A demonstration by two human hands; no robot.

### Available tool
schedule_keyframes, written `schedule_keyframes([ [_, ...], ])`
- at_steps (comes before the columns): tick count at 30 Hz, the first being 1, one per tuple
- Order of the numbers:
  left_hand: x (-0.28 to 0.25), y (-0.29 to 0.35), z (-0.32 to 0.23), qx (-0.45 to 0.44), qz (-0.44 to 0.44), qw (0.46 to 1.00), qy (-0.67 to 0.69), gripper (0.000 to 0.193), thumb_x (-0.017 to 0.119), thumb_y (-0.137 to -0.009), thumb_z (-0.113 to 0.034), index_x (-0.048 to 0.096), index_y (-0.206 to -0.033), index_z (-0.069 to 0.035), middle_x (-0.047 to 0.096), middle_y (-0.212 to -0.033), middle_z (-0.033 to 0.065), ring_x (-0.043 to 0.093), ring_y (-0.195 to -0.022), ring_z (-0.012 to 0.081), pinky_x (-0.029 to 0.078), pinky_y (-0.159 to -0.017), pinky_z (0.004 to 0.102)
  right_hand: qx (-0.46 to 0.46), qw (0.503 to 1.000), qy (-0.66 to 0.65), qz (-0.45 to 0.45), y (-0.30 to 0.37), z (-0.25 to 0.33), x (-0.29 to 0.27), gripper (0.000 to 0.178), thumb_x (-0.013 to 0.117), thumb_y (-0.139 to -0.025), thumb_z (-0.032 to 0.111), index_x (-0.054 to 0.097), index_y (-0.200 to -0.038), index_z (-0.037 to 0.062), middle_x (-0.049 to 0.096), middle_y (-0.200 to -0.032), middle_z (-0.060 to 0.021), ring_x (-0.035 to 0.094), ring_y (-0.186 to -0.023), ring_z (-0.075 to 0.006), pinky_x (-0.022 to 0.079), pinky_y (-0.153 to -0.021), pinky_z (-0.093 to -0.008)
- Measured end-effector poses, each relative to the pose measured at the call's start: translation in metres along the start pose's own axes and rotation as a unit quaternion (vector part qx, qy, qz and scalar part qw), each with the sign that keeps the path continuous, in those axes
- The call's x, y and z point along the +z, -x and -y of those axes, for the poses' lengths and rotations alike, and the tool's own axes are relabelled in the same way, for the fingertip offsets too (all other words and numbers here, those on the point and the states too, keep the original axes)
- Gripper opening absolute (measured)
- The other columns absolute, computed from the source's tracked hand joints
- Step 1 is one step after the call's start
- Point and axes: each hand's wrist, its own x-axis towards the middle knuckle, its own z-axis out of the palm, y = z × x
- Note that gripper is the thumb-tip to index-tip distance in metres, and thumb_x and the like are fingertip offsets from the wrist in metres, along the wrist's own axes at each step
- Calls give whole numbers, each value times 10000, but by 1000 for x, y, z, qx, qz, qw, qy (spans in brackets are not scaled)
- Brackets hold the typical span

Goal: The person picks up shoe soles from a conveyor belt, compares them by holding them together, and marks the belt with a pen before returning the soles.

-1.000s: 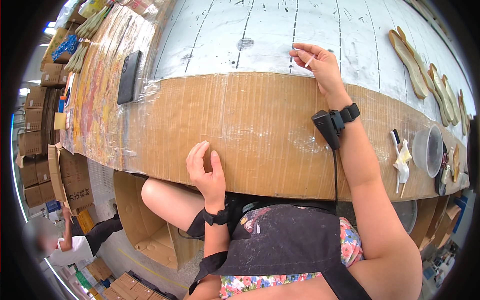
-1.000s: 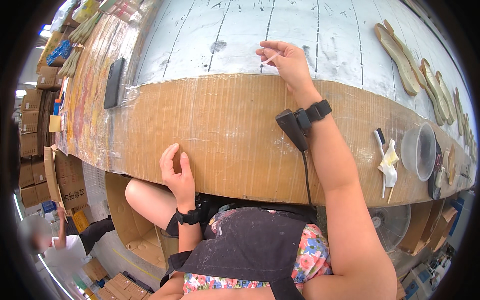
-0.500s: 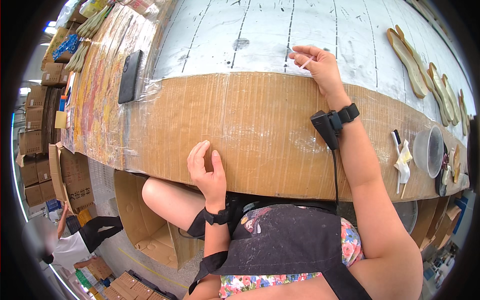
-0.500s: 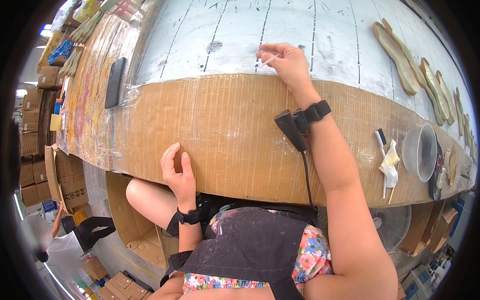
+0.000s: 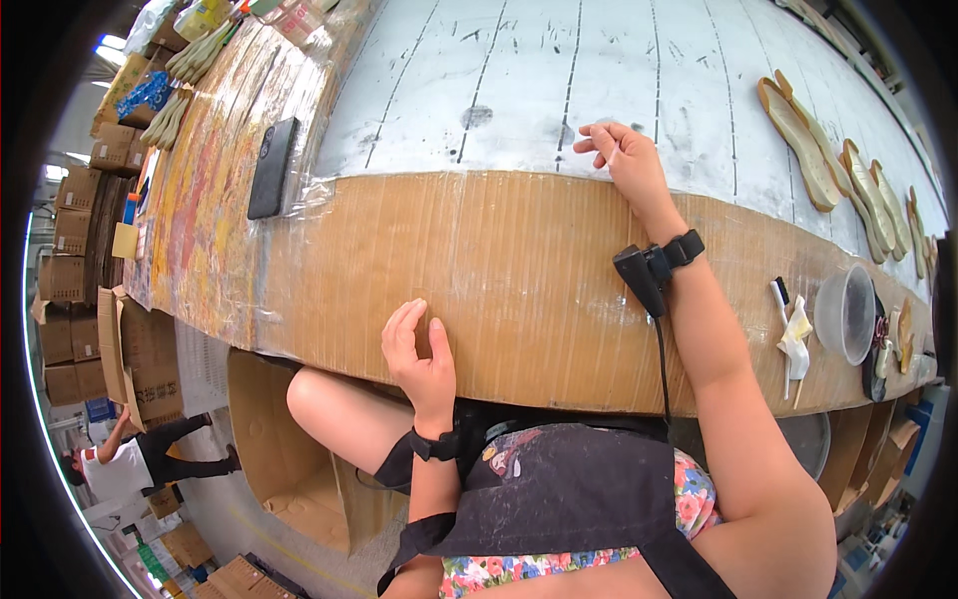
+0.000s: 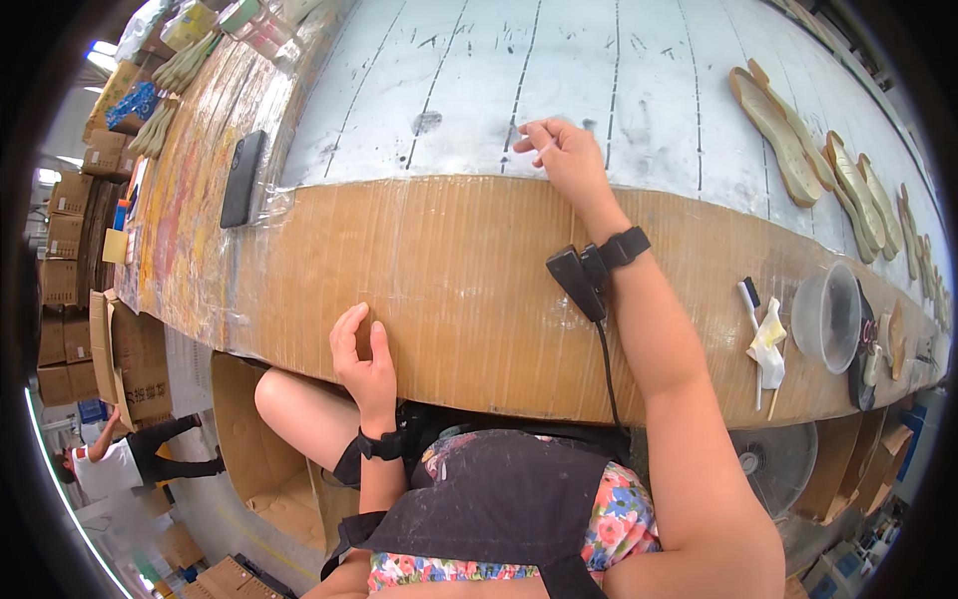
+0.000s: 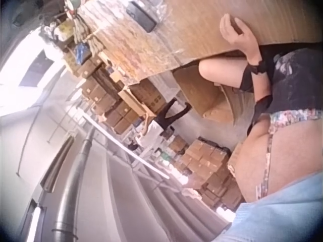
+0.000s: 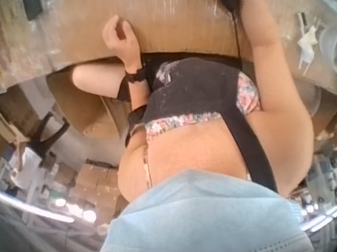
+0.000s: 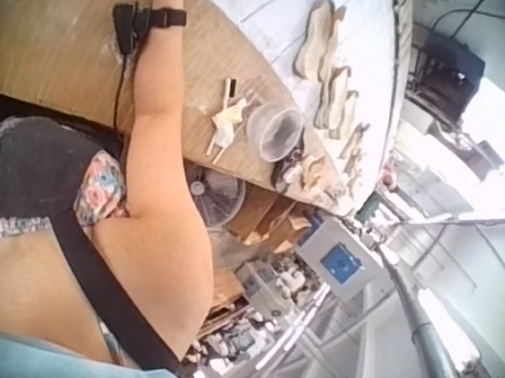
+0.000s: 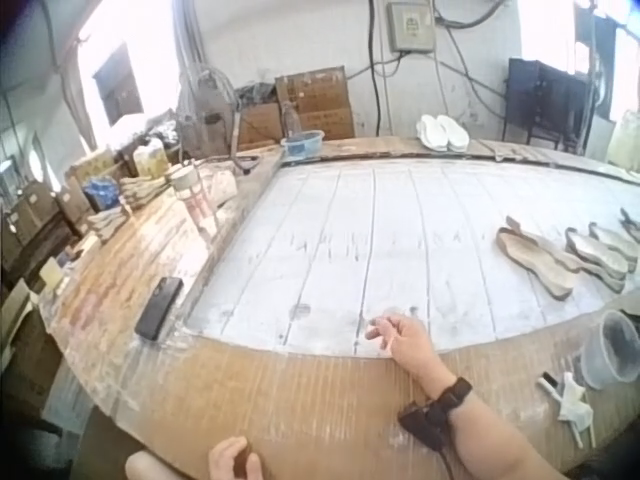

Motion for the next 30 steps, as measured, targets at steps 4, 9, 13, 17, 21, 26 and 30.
schedule_keyframes([
  [4,5,-1,-9,-22,0,999,34,222,562,-753,-12,566,-975,-1,553,-1016,129,504,-969,263,387,-852,340,-59,998,-12,-24,-2,-12,-8,339,344,-913,267,539,-979,-2,637,-751,-86,518,-571,-92,433,-553,-238],
  [9,-7,2,-2,-6,-2,1000,10,196,551,-784,-15,553,-976,25,541,-1025,138,508,-956,260,397,-843,335,47,982,-171,-64,-8,11,-15,291,394,-906,274,536,-977,31,618,-867,-75,548,-729,-105,426,-646,-228],
  [13,5,8,-10,-17,23,997,67,120,570,-770,17,585,-886,45,531,-1042,135,506,-982,248,390,-861,323,-154,898,94,-402,-52,-27,-134,242,455,-870,222,549,-896,1,607,-830,-155,578,-756,-277,445,-666,-360],
  [17,4,9,-13,18,12,997,71,70,593,-730,61,614,-795,43,524,-1082,146,506,-1002,259,402,-852,322,-80,688,318,-647,-55,-20,-260,269,461,-838,270,528,-926,25,563,-937,-174,527,-859,-343,414,-737,-437],
  [21,-6,9,-9,12,-16,998,54,90,602,-711,66,617,-793,32,530,-1084,151,511,-995,268,408,-844,329,217,632,271,-693,-44,-31,-323,457,452,-816,395,490,-1056,9,481,-1109,-213,473,-1015,-347,394,-827,-449],
  [26,2,11,-20,-59,-13,994,89,68,564,-756,50,596,-816,56,511,-1104,144,501,-1020,258,383,-874,319,217,718,34,-661,-30,-73,-416,645,506,-742,446,505,-1076,-106,485,-1159,-241,458,-1112,-304,382,-904,-349],
  [30,-8,13,-21,-52,-12,998,40,68,559,-763,32,578,-826,48,517,-1081,142,504,-991,252,392,-857,319,247,757,175,-579,-44,-56,-383,626,524,-719,447,526,-1077,-65,485,-1188,-178,434,-1144,-253,353,-940,-301],
])
